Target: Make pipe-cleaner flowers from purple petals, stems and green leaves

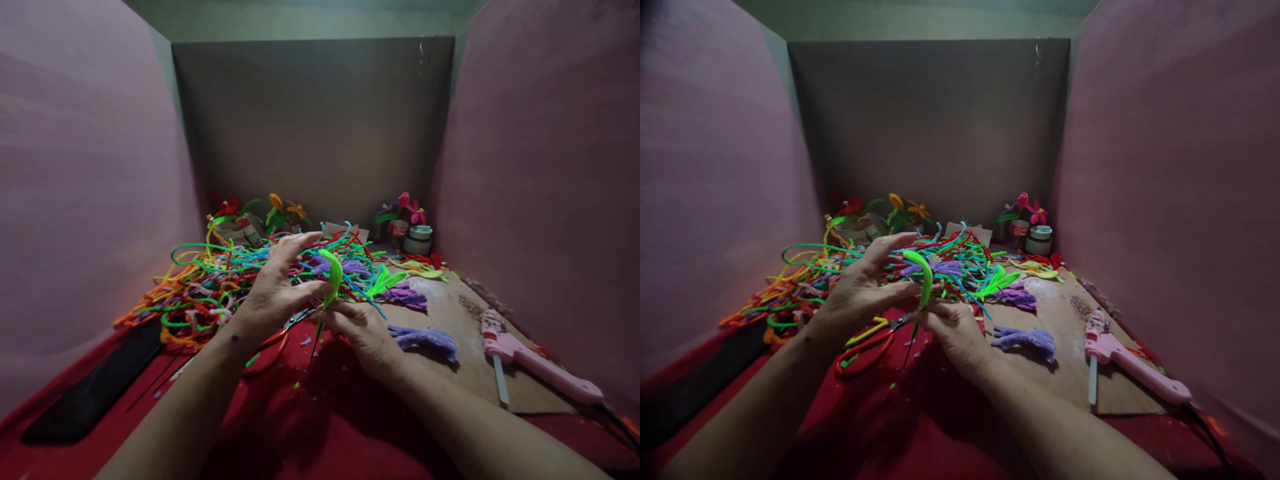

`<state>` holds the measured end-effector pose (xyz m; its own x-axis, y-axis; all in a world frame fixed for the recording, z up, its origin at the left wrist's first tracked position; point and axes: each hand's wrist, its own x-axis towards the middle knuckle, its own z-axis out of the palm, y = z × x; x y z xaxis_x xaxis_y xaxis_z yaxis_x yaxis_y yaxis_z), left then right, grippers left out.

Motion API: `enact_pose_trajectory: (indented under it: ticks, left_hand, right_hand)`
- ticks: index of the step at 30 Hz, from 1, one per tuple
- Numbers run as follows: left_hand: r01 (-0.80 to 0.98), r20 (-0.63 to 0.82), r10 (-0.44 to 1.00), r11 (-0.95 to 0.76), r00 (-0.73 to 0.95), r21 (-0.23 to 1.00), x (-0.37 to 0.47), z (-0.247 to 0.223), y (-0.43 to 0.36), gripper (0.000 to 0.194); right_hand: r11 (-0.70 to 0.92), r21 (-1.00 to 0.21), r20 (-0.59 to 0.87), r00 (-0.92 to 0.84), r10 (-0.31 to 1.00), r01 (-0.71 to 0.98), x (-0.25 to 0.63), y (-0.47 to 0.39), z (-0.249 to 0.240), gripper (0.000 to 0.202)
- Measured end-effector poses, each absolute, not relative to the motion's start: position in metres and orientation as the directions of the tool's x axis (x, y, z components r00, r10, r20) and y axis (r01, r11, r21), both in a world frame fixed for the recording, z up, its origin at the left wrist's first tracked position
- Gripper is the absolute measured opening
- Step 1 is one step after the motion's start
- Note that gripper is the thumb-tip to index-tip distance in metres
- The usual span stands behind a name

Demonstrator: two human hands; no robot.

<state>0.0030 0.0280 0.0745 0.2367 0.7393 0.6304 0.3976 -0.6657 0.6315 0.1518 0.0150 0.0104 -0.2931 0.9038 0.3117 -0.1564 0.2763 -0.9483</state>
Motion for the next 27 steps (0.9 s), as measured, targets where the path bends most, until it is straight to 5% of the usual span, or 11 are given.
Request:
enact_pose_trajectory:
  ticks: [5, 11, 16, 21, 27]
  left_hand:
    - [0.577, 0.769, 0.528, -0.774, 0.359, 0.262, 0.018, 0.077, 0.026, 0.005]
    - [0.716, 0.929, 0.131, -0.677, 0.345, -0.171, 0.025, 0.051, 0.021, 0.009]
    - [0.761, 0.956, 0.186, -0.647, 0.228, -0.056, 0.022, 0.052, 0.025, 0.007]
    - [0.683, 0.934, 0.146, -0.72, 0.326, -0.126, 0.019, 0.052, 0.023, 0.007]
    - [0.654, 0.921, 0.202, -0.753, 0.333, -0.071, 0.018, 0.049, 0.026, 0.014]
  right_hand:
    - [0.214, -0.96, 0.255, -0.253, 0.933, -0.181, 0.15, 0.017, 0.01, 0.016]
    - [0.167, -0.904, 0.271, -0.228, 0.935, -0.393, 0.145, 0.021, 0.004, 0.013]
    - [0.166, -0.922, 0.243, -0.19, 0.951, -0.35, 0.146, 0.02, 0.002, 0.026]
    - [0.17, -0.934, 0.237, -0.19, 0.953, -0.313, 0.147, 0.019, 0.006, 0.021]
    - [0.223, -0.926, 0.284, -0.177, 0.942, -0.304, 0.147, 0.017, 0.012, 0.026]
